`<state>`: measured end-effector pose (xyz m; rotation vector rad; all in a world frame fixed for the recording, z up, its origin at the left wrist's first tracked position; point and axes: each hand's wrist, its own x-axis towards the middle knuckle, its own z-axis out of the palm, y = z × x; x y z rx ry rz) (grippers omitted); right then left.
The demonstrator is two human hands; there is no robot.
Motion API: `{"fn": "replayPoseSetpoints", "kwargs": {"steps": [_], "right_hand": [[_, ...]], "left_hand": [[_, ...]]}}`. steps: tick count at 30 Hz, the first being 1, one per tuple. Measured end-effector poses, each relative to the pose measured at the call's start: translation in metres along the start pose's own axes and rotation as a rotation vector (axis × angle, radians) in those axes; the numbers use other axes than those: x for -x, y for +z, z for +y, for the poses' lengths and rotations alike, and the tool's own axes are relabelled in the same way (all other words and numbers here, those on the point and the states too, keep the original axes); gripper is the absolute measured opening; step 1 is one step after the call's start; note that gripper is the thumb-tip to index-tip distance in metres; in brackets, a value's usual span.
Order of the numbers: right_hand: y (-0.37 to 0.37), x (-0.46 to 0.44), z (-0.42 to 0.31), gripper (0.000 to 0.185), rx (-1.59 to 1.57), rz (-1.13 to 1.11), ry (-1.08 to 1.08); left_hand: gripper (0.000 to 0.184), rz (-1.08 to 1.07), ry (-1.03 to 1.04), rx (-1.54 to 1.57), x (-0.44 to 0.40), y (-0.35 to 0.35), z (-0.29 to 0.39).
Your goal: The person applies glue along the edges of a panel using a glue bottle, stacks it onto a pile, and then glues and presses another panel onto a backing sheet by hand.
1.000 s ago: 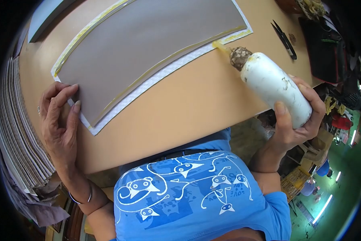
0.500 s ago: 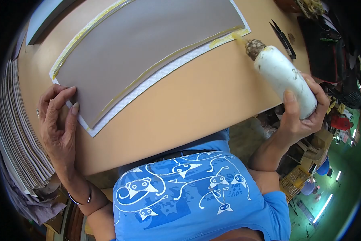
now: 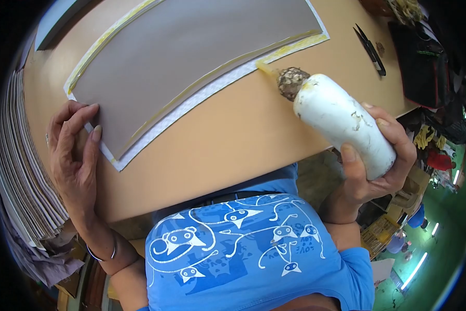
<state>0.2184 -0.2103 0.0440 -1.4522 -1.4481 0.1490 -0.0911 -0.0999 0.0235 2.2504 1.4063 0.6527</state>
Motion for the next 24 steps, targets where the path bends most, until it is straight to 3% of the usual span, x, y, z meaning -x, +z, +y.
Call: {"fn": "replayPoseSetpoints", "kwargs": {"steps": [15, 24], "right_hand": [[0.008, 0.000, -0.014, 0.050, 0.045, -0.141, -0.043], [0.014, 0.004, -0.023, 0.044, 0.027, -0.236, -0.056]], "left_hand": [[0.026, 0.008, 0.026, -0.069, -0.001, 0.000, 0.000], [0.026, 0.013, 0.057, -0.063, -0.001, 0.000, -0.001]]}}
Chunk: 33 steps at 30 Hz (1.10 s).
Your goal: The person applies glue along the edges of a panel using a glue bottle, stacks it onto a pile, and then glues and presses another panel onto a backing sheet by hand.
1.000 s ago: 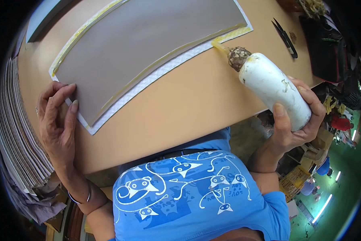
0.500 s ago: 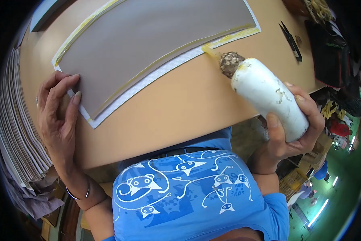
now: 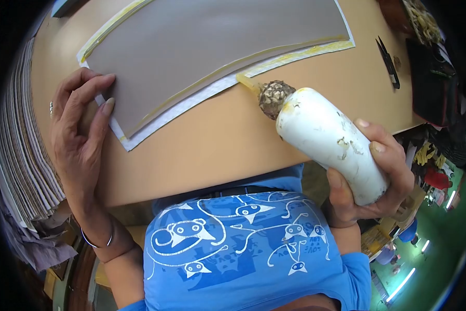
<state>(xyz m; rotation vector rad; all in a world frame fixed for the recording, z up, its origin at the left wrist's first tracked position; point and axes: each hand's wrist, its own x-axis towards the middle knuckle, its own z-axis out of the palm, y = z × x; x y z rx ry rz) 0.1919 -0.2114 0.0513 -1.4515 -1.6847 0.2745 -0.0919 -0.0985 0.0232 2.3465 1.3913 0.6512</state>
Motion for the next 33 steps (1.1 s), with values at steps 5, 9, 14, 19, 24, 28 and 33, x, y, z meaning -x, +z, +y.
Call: {"fn": "replayPoseSetpoints", "kwargs": {"steps": [5, 9, 14, 19, 24, 28, 33], "right_hand": [[-0.001, -0.004, -0.001, 0.051, 0.092, 0.012, 0.001], [0.001, -0.001, -0.007, 0.048, 0.081, -0.048, 0.012], [0.003, -0.002, -0.013, 0.049, 0.083, -0.115, 0.011], [0.003, -0.003, -0.010, 0.049, 0.104, -0.103, -0.028], [0.008, -0.006, -0.018, 0.049, 0.058, -0.184, -0.062], [0.012, -0.008, -0.017, 0.050, -0.031, -0.244, -0.131], [0.013, -0.014, -0.020, 0.052, -0.069, -0.335, -0.206]], "left_hand": [[0.025, 0.005, 0.003, 0.025, 0.001, 0.001, -0.002], [0.025, 0.009, 0.015, 0.005, -0.001, 0.000, -0.001], [0.025, 0.019, 0.007, -0.002, 0.000, 0.000, 0.000], [0.024, 0.022, 0.035, 0.040, -0.001, 0.000, -0.002], [0.023, 0.032, 0.039, 0.051, 0.000, 0.001, -0.003], [0.022, 0.039, 0.048, 0.059, 0.000, 0.002, -0.004], [0.023, 0.007, 0.038, 0.065, 0.000, 0.000, -0.005]]}}
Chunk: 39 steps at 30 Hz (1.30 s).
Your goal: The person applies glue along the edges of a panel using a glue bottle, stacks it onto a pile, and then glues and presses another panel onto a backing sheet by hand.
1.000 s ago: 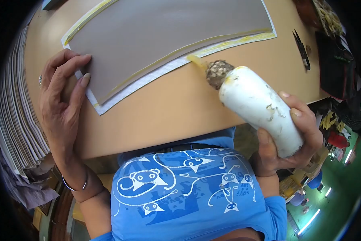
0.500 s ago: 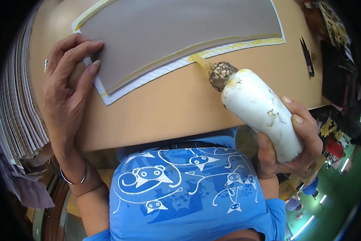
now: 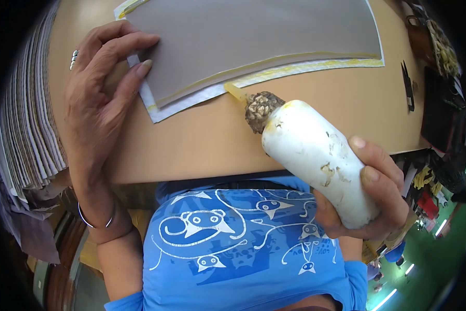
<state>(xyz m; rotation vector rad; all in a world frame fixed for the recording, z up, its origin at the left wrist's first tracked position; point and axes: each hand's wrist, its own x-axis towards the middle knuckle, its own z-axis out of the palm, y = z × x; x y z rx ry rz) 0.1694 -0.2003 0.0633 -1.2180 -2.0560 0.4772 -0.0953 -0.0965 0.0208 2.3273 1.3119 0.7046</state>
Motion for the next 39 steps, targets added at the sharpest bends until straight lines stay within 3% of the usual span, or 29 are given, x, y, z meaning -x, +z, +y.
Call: {"fn": "replayPoseSetpoints", "kwargs": {"steps": [10, 19, 35, 39], "right_hand": [[0.009, 0.006, 0.000, 0.053, 0.000, 0.090, 0.033], [0.011, -0.010, -0.009, 0.057, -0.110, -0.099, -0.040], [0.016, -0.012, -0.009, 0.058, -0.069, -0.049, -0.059], [0.016, -0.013, -0.019, 0.056, -0.105, -0.129, 0.017]], "left_hand": [[0.026, -0.049, 0.003, 0.002, 0.000, -0.003, -0.003], [0.026, -0.021, 0.012, -0.017, 0.001, -0.001, -0.006], [0.026, -0.020, 0.056, -0.038, 0.001, -0.002, -0.008], [0.026, 0.022, -0.128, -0.067, -0.009, -0.001, 0.024]]}}
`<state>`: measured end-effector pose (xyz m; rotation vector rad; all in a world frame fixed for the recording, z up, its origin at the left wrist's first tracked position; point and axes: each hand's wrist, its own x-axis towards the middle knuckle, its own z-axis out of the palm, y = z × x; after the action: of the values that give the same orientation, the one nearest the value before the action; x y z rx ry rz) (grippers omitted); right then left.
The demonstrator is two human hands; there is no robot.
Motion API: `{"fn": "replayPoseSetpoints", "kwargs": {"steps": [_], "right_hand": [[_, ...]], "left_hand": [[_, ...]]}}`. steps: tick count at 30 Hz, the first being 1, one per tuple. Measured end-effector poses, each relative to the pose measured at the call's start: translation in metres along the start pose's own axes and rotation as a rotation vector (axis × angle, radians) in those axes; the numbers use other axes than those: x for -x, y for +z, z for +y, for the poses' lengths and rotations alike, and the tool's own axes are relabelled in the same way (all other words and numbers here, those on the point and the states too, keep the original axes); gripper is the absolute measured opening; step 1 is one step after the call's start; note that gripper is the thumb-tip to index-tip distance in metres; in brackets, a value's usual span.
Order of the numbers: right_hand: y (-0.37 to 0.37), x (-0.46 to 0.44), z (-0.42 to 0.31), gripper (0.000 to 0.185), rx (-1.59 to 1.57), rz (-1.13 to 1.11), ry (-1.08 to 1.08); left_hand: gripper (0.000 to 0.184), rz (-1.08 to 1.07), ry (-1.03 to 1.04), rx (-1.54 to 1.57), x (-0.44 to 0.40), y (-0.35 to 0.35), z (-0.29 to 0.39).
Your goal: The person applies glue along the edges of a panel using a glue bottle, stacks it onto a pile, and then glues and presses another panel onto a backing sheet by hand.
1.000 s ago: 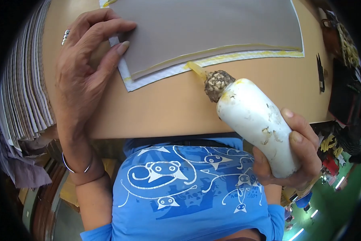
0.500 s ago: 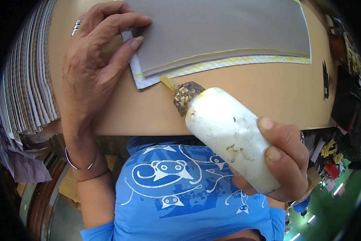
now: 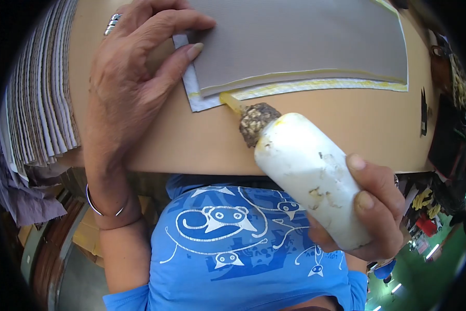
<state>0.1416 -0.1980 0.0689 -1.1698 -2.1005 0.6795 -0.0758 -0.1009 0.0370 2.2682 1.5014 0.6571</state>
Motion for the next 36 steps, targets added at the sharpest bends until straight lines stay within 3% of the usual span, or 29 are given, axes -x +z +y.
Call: {"fn": "replayPoseSetpoints", "kwargs": {"steps": [6, 13, 17, 21, 27, 36], "right_hand": [[0.014, -0.003, -0.003, 0.049, -0.037, 0.031, -0.047], [0.012, -0.012, 0.001, 0.049, -0.002, -0.001, -0.121], [0.015, -0.013, 0.003, 0.049, 0.008, 0.015, -0.134], [0.014, -0.014, 0.003, 0.049, -0.006, 0.017, -0.131], [-0.006, -0.004, 0.010, 0.051, -0.063, -0.038, -0.086], [-0.016, 0.010, 0.013, 0.060, 0.127, 0.052, -0.046]], "left_hand": [[0.024, 0.073, 0.036, 0.180, 0.004, 0.008, -0.016], [0.024, 0.047, 0.039, 0.143, 0.002, 0.001, -0.008], [0.025, -0.015, 0.149, 0.206, 0.007, 0.016, -0.060], [0.026, 0.000, 0.166, 0.103, 0.003, -0.001, -0.018], [0.026, -0.048, 0.165, 0.040, 0.002, 0.000, -0.029], [0.026, -0.061, 0.119, 0.052, 0.003, -0.002, -0.026]]}}
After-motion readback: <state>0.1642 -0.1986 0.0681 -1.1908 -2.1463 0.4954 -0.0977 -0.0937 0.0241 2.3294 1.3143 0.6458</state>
